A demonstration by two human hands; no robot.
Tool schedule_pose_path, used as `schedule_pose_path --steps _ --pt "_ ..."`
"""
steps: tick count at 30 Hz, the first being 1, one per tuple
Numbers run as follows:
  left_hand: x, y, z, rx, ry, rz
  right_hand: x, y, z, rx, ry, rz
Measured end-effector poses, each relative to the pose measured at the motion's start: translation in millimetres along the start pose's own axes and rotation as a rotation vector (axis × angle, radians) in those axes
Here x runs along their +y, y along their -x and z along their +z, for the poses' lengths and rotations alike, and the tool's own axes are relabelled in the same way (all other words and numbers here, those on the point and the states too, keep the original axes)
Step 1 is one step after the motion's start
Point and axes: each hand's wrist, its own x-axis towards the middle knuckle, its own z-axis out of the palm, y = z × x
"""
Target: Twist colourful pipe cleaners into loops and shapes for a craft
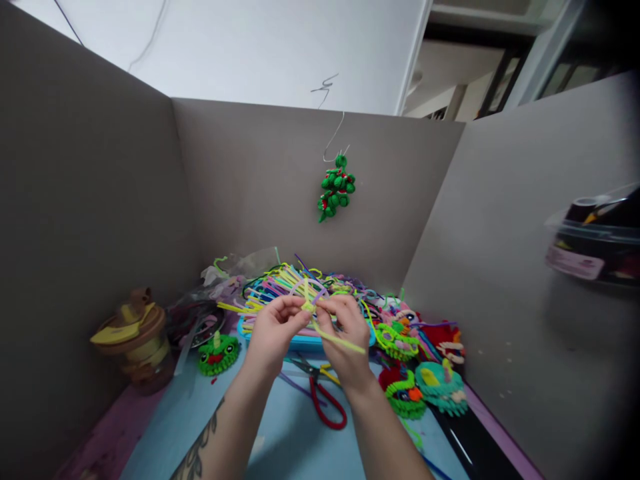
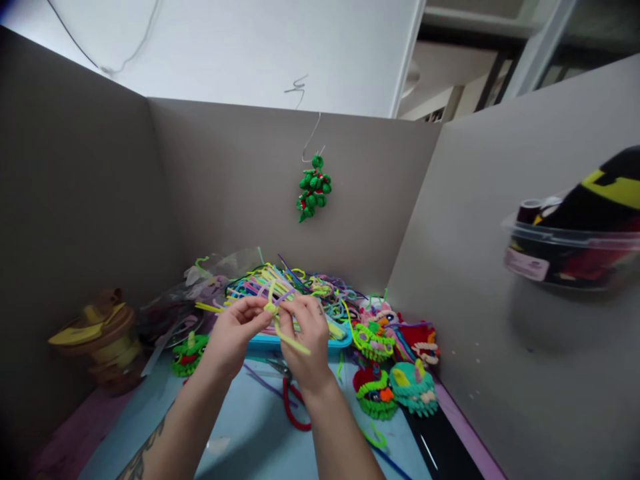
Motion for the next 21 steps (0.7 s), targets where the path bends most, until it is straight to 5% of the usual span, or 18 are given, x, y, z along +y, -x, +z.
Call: schedule_pose_path --steps 12,21 --pt "0 -2 -1 -0.001 0.043 -0.081 5 0 2 -0.001 0.010 0.006" --pt "0 -4 0 0.000 0.075 -0.143 9 2 3 0.052 0.086 -0.153"
